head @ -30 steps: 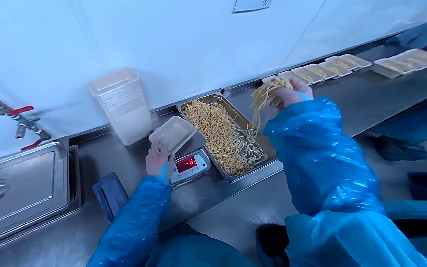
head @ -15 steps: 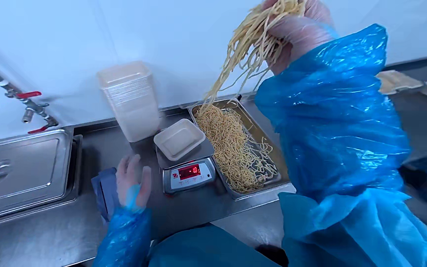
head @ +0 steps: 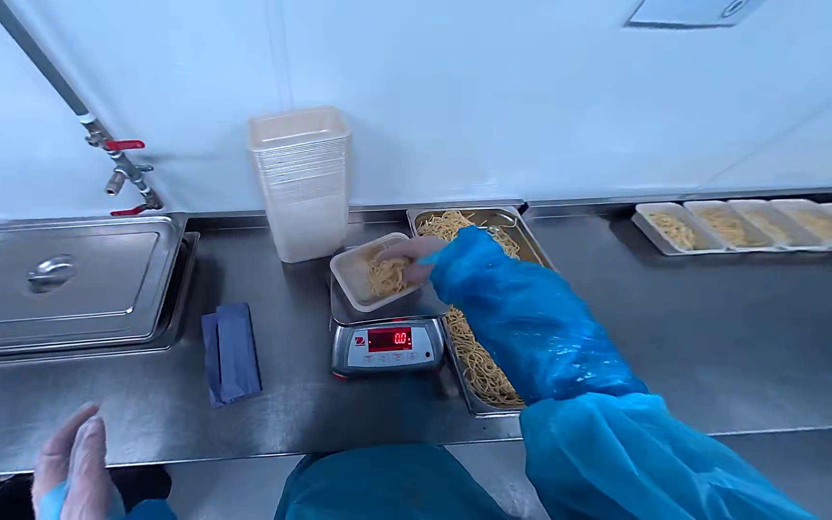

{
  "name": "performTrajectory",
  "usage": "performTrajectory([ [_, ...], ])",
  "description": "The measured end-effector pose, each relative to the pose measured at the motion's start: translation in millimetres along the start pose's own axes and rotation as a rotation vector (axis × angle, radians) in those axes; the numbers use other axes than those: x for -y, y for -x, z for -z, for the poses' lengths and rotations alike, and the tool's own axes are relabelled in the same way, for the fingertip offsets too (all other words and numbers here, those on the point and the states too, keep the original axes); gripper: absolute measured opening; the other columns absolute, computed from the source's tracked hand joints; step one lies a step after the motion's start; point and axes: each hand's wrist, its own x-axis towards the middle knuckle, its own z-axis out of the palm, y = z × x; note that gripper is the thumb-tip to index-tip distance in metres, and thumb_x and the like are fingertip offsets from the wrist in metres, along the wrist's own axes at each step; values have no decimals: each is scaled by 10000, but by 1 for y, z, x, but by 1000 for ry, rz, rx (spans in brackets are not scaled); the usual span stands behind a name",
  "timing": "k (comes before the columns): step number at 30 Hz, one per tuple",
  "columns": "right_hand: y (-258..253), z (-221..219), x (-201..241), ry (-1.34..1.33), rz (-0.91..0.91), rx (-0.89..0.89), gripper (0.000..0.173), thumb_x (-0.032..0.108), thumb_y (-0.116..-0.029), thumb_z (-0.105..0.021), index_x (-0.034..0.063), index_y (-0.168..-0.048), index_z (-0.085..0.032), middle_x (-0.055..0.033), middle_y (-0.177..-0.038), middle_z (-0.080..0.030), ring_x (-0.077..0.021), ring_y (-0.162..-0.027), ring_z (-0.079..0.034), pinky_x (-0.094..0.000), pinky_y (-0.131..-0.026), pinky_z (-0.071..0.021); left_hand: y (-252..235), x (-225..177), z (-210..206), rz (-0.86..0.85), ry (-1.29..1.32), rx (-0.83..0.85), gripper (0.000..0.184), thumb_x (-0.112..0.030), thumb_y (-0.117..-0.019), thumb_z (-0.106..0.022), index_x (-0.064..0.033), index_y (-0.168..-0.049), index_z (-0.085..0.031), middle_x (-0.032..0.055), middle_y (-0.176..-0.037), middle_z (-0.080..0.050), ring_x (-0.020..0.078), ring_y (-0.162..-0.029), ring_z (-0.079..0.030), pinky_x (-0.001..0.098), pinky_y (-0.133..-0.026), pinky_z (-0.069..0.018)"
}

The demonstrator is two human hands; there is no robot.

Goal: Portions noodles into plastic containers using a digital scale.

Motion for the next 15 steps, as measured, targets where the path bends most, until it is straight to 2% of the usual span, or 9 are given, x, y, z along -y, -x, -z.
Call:
performTrajectory([
  [2,2,2,8,42,-24,52,574,-19,-926,-677,224,-1442,-611,-187,-1376,-638,-396,-1279,-598,-598,-1089,-443,3,-3,-7,-1,-3,2,445,-247,-1023,-513,49,-1355,-532,139,-1327,-595,67,-1134,-566,263,-931,-480],
  [3,7,9,12,19,-12,19,531,-25,-954,-636,202,-1433,-618,-194,-1323,-661,-379,-1221,-630,-565,-1064,-469,4,-6,-11,-6,0,6,441,-240,-1015,-519,47,-1349,-536,134,-1323,-598,60,-1134,-565,250,-932,-475],
  [5,19,32,12,12,100,-72,418,-27,-1001,-554,116,-1381,-652,-207,-1195,-708,-354,-1113,-679,-518,-1027,-502,5,-10,-17,-24,7,12,435,-240,-1001,-532,41,-1333,-551,130,-1316,-603,64,-1134,-565,248,-927,-476],
  [8,39,61,-6,-31,245,-304,302,-2,-1009,-535,56,-1237,-724,-196,-1079,-734,-331,-1001,-710,-522,-947,-550,2,-13,-20,-69,11,15,440,-253,-1006,-530,35,-1338,-559,129,-1316,-600,70,-1125,-568,246,-925,-479],
  [11,60,67,-40,-95,75,-463,229,70,-1018,-569,40,-1184,-723,-179,-1054,-732,-313,-963,-711,-535,-908,-559,6,-24,-28,-57,26,-21,428,-237,-1023,-515,39,-1350,-542,127,-1333,-587,65,-1147,-557,258,-944,-475],
  [12,65,57,-60,-101,-38,-481,243,111,-1010,-600,55,-1218,-712,-186,-1058,-729,-331,-967,-707,-562,-899,-556,9,-27,-32,-38,28,-28,426,-236,-1026,-513,33,-1354,-542,125,-1349,-581,73,-1168,-551,271,-964,-470],
  [13,70,40,-83,-98,-167,-467,330,159,-981,-661,82,-1302,-678,-221,-1126,-709,-387,-1036,-686,-611,-931,-530,13,-30,-38,-18,29,-24,428,-243,-1027,-508,25,-1359,-541,121,-1361,-574,79,-1181,-547,282,-974,-467],
  [14,70,16,-110,-76,-281,-425,514,206,-922,-756,118,-1406,-609,-279,-1255,-653,-468,-1163,-624,-673,-995,-477,17,-33,-46,0,37,-13,430,-251,-1026,-506,19,-1360,-544,120,-1365,-575,87,-1178,-554,288,-971,-474],
  [15,68,-15,-139,-24,-376,-377,740,254,-824,-858,157,-1486,-541,-345,-1338,-580,-553,-1241,-546,-738,-1017,-428,22,-35,-55,16,50,11,432,-254,-1024,-507,18,-1357,-546,122,-1358,-582,99,-1161,-567,299,-959,-486],
])
